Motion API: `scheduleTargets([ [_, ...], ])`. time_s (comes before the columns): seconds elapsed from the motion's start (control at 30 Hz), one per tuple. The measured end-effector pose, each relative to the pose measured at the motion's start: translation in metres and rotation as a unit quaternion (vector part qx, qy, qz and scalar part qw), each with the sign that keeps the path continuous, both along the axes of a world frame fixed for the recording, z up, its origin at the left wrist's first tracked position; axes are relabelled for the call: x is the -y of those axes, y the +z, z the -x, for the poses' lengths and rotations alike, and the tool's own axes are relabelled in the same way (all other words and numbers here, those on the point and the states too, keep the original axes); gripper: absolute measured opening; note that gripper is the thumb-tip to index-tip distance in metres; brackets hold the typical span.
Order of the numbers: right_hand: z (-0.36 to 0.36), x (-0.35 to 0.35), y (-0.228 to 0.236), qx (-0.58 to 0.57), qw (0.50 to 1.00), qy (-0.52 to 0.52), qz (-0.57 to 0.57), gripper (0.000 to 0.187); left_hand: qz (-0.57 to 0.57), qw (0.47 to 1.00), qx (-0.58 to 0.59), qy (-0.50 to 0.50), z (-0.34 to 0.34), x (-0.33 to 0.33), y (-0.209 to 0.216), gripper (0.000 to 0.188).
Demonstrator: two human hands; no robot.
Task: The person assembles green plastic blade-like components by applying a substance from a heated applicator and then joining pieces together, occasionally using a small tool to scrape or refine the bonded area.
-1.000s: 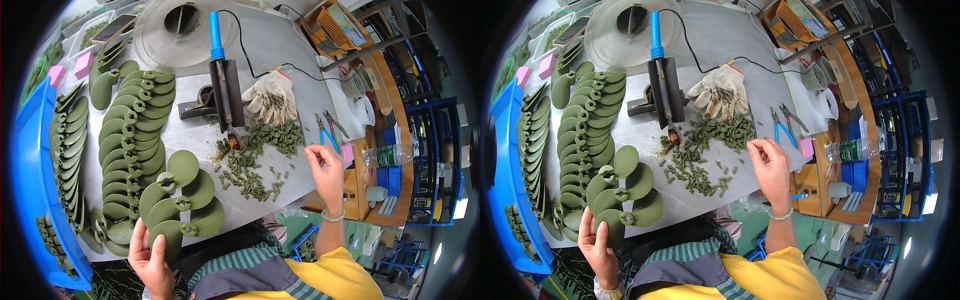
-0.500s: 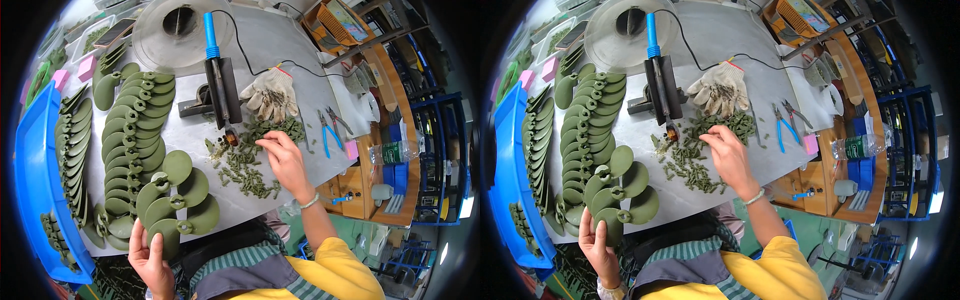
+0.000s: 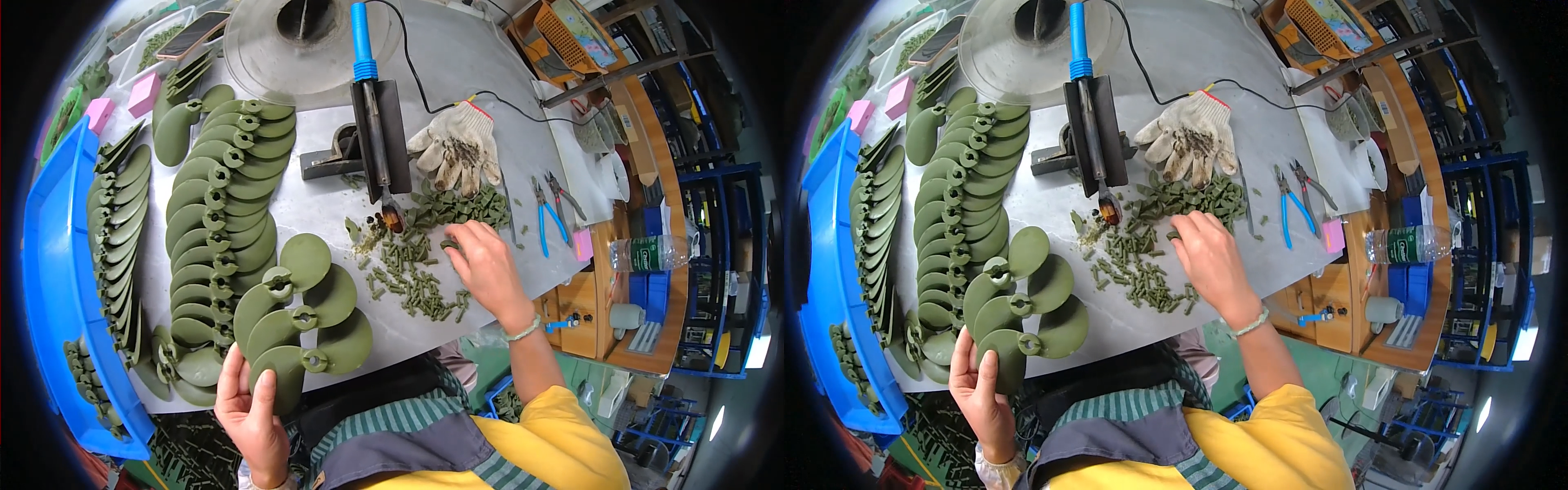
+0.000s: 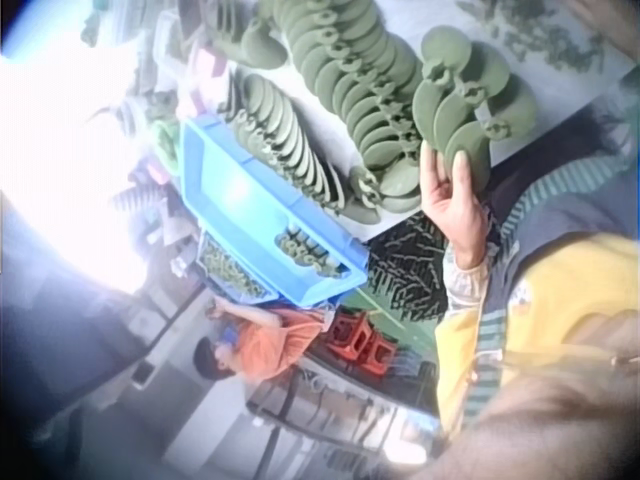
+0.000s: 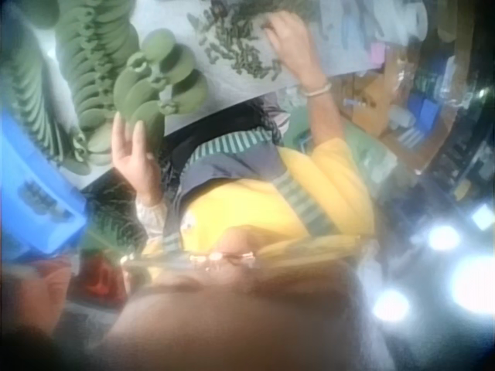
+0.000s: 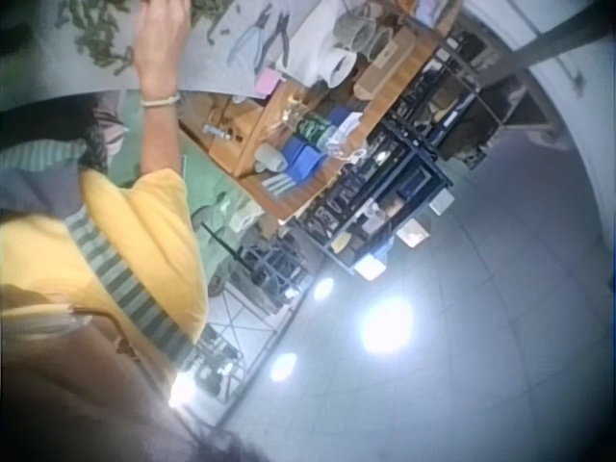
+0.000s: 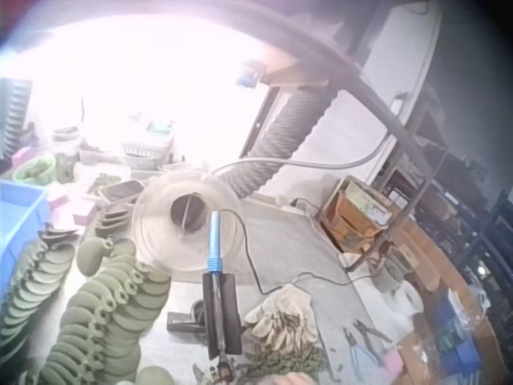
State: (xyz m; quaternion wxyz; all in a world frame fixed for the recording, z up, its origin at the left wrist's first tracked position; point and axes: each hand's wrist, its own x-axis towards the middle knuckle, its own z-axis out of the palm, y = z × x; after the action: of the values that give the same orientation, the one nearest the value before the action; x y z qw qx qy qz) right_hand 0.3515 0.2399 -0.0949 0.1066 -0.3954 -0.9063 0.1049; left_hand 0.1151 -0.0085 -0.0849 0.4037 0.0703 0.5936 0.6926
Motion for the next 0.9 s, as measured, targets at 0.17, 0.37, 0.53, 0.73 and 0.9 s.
scheduleTargets([
  [0.17, 0.001, 0.005, 0.0, -0.03, 0.999, -0.026, 0.006, 0.014, -0.004, 1.0, 0.003, 0.003, 0.002, -0.002, -0.002, 0.054],
  [0.37, -0.003, 0.009, -0.004, -0.054, 0.998, -0.03, -0.001, 0.013, -0.01, 1.0, 0.02, -0.002, 0.002, -0.008, -0.004, 0.055],
  [0.53, -0.002, 0.008, -0.005, -0.074, 0.995, -0.054, 0.037, 0.015, -0.003, 1.0, 0.015, -0.011, 0.005, -0.01, -0.004, 0.054],
  [0.73, -0.004, 0.012, 0.001, -0.004, 0.999, 0.001, -0.034, 0.016, -0.017, 0.999, 0.045, -0.013, 0.007, -0.012, -0.009, 0.054],
  [0.9, -0.006, 0.007, -0.001, -0.008, 0.998, 0.038, -0.046, 0.016, -0.015, 0.999, 0.043, -0.014, 0.007, -0.012, -0.009, 0.054],
])
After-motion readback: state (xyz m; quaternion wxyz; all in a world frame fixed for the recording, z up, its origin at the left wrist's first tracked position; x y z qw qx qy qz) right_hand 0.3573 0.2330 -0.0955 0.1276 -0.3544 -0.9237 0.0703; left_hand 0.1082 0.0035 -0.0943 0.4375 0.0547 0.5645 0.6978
